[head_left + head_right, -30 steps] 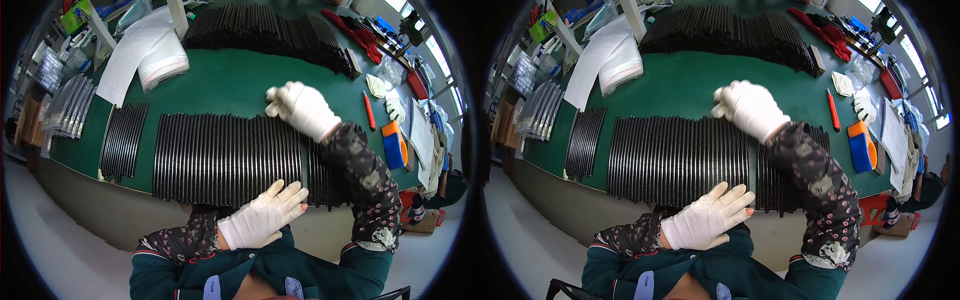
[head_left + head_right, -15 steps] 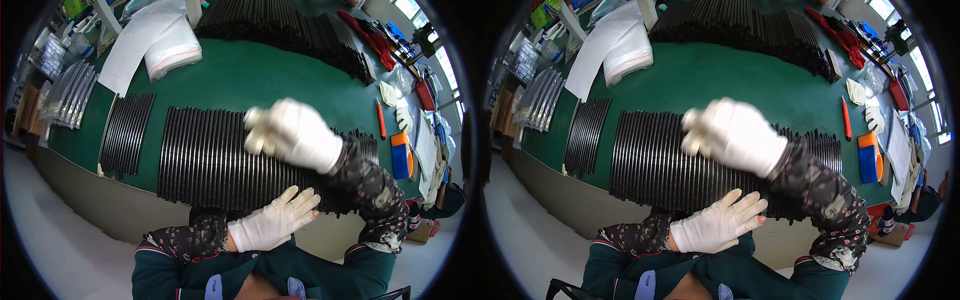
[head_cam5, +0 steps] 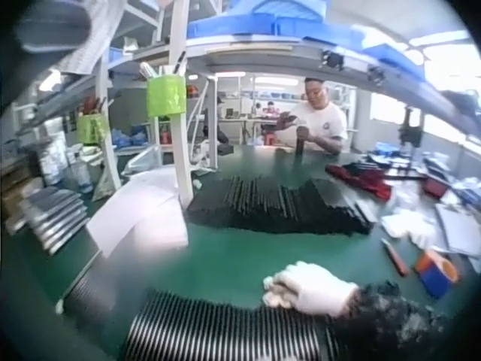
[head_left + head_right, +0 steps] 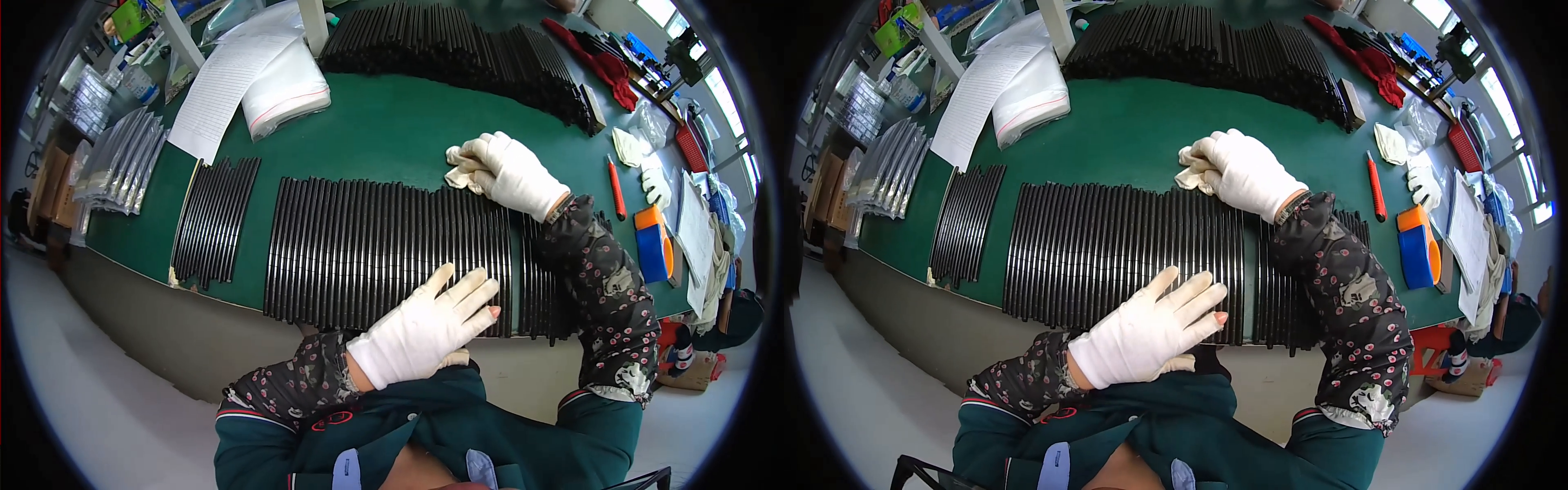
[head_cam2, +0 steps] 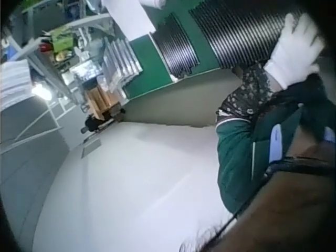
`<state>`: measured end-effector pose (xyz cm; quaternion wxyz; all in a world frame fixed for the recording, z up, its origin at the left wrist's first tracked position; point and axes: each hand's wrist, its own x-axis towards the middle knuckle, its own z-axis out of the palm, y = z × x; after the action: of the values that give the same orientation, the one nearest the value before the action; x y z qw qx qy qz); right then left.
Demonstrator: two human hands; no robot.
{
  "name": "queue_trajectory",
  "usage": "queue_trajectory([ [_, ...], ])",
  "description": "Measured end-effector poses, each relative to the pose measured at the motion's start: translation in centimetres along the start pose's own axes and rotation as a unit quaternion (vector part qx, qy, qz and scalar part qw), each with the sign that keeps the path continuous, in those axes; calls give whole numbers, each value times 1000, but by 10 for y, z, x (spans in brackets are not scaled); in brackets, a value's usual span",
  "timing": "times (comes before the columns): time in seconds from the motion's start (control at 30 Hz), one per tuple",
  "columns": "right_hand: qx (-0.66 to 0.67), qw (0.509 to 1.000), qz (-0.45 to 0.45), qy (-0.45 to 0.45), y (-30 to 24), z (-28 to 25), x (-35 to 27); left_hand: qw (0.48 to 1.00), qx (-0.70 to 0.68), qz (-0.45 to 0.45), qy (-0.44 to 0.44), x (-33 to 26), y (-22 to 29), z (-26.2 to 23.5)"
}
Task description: Wiping metal rods with a cloth and using an air gun to clean them at a manufacturing workbench.
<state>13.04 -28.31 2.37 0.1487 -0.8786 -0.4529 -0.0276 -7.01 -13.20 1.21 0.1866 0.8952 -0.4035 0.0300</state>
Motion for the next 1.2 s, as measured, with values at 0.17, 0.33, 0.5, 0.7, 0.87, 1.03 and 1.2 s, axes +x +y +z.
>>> queue_trajectory([
  [0.17, 4, 998, -57, 19, -2, 0, -2, 1000, 1, -4, 2, 2, -2, 1],
  [0.33, 18, 996, -80, 39, 4, 3, 3, 1000, 3, 4, 0, 4, -5, 0],
  [0.5, 40, 986, -93, 133, -34, -6, 3, 999, -53, 6, 11, -2, -4, 6],
  [0.7, 37, 959, -271, 71, -56, 18, 14, 993, -108, -5, -44, 1, -1, -9],
  [0.87, 26, 971, -117, 208, -29, 5, 45, 993, -113, -4, -18, -1, -7, -1],
  [1.03, 4, 968, -246, 44, -78, 10, 19, 994, -106, 3, -9, 1, -1, -5],
  [1.2, -42, 966, -123, 221, -53, 8, 45, 996, -85, -3, 0, -2, -6, -1],
])
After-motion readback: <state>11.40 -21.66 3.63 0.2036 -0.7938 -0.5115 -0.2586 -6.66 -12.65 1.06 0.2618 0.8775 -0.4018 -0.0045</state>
